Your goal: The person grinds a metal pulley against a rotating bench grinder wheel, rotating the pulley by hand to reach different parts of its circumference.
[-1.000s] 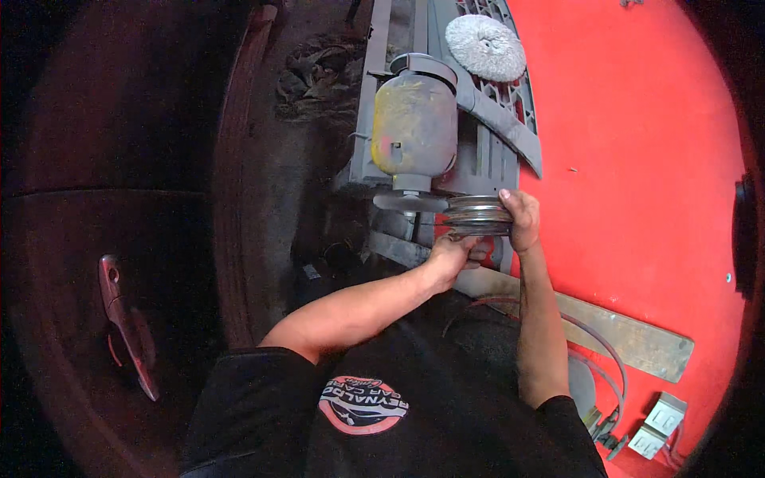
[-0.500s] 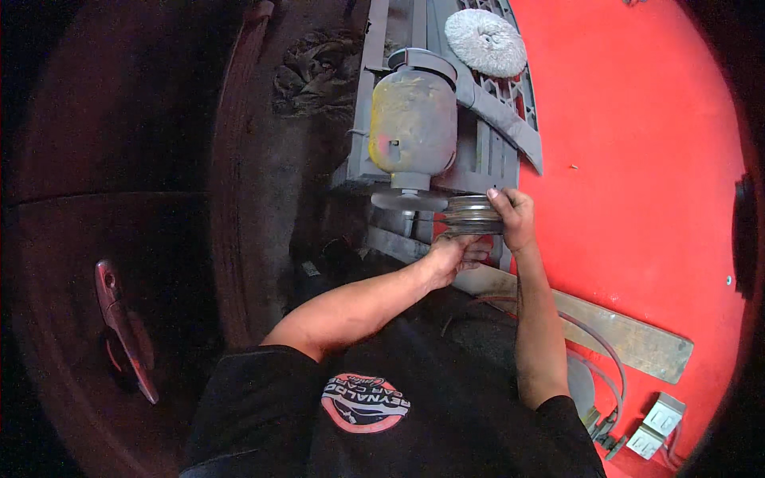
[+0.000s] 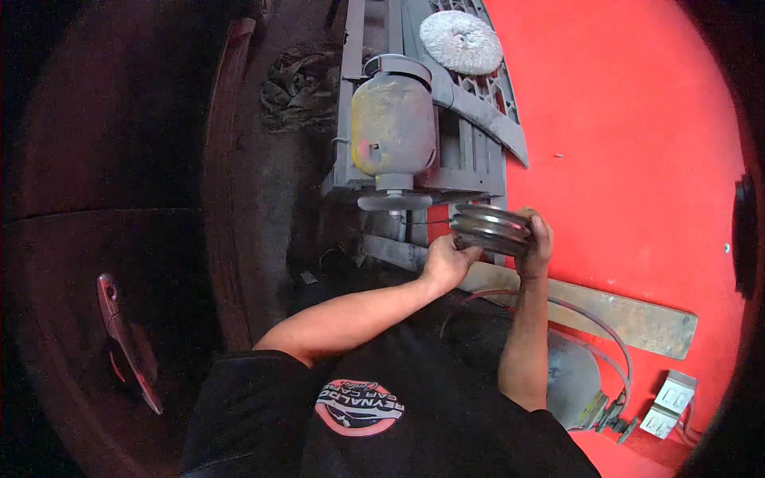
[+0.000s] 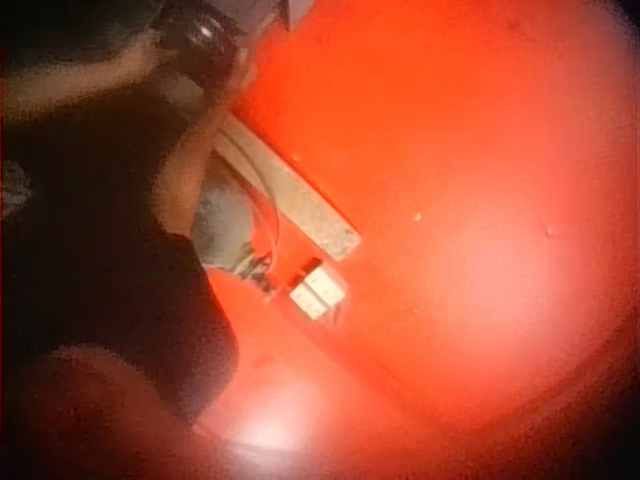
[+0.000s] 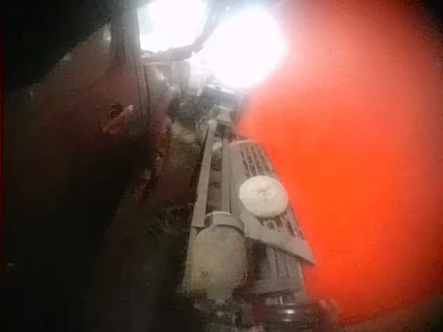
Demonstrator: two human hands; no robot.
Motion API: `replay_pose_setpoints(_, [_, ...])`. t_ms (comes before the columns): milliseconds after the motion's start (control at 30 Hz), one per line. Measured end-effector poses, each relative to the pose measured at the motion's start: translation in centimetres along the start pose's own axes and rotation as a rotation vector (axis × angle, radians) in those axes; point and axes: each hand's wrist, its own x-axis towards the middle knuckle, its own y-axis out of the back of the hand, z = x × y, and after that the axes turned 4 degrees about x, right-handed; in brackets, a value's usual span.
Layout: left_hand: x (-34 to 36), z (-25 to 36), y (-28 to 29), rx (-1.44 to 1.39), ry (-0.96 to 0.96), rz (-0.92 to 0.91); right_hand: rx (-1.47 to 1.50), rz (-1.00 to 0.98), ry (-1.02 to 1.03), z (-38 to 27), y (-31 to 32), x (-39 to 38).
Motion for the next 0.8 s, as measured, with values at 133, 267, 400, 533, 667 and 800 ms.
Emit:
replay_pose_setpoints(133, [0.3,2.0,0.9,-0.099,0.176,-0.101,0.192,0.184,-0.196,1.1,-1.2,-1.4])
replay_pose_setpoints(267, [0.9,-1.5,0.0,-0.203,0.211,-0.032,-0.018,0.072,-0.138,3.0,-0.8,0.4])
replay_pose_setpoints(400, [0.9,-1.3,0.4,-0.456,0.412,-0.064,-0.355,-0.051,-0.039,3.1,-1.5,2.5])
replay_pose_setpoints(533, [1.8,-1.8,0.1,-0.613,0.48,-0.119,-0.517,-0.189,-0.007,0.7,-3.4,4.0])
replay_pose_setpoints(667, [1.9,0.3,-0.7,-0.767,0.51,-0.158,-0.524,-0.213,-0.067,-1.7,-5.5,4.7])
replay_pose_setpoints(800, [1.8,2.1,-0.7,-0.922,0.49,-0.2,-0.734,-0.326,-0.028,-3.6,-7.0,6.0])
